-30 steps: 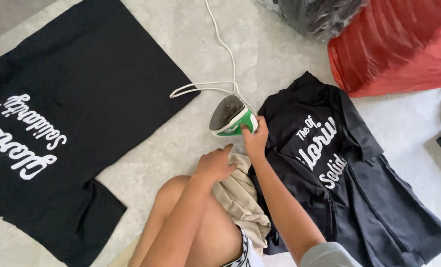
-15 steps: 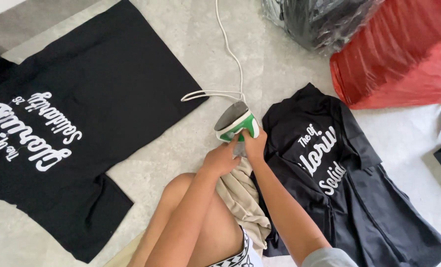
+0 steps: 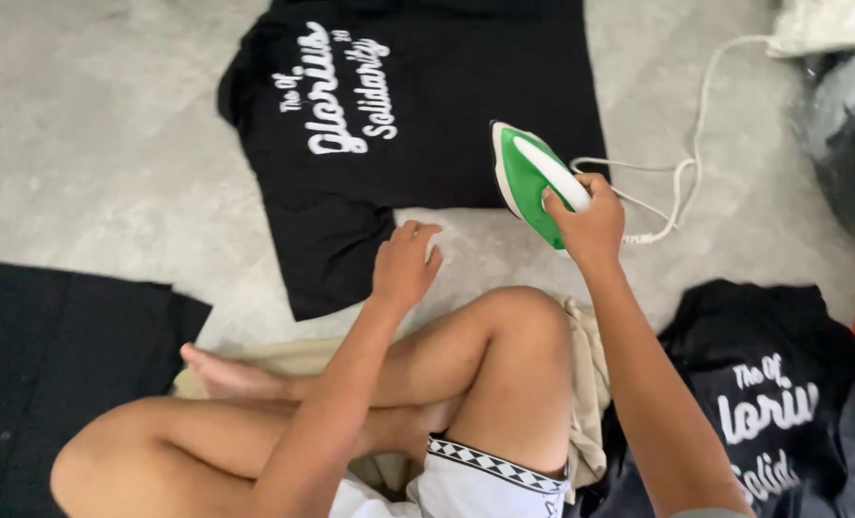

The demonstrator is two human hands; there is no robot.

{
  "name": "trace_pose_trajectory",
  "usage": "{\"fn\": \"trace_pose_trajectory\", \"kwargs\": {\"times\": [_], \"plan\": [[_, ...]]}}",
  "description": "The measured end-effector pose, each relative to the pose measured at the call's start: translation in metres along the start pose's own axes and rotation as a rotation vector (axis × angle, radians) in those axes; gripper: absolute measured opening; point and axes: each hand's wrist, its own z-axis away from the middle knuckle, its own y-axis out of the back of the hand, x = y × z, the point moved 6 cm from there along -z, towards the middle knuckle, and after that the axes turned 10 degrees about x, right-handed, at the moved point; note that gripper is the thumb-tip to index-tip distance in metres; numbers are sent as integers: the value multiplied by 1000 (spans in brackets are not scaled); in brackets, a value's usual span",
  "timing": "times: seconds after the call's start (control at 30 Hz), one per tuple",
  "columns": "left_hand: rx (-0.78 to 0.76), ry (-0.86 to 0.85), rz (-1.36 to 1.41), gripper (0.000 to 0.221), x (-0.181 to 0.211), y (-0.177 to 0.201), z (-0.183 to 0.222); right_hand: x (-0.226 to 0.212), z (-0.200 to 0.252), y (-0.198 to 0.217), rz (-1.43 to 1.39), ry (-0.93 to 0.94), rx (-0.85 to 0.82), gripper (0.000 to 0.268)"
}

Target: A person irons and folds black printed shirts while sitting on the floor, possibly attaching labels or tags with the heat.

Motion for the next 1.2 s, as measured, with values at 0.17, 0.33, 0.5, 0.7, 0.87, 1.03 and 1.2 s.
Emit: {"fn": "trace_pose_trajectory", "kwargs": {"times": [0.17,0.33,0.5,0.7,0.87,1.03,1.2], "plan": [[-508,97,-461,61,-92,12,69,-108,23,-88,178,494,-384,35],[-742,103,-444,67,-106,33,99,-174,88,-167,410,861,-628,32],[-796,250,-415,75,-117,12,110,-190,152,-216,514,930,-859,33],[-889,256,-388,83,-117,12,108,-190,133,-243,525,623,-770,44],[-987,235,-393,86,-125,11,108,-213,144,-252,673,892,-775,46],[-1015,203,-399,84,-127,16,105,-221,148,-260,686,903,-833,50],[-954,318,-307,74,-133,-33,89,-210,132,-282,682,721,-646,58]]}}
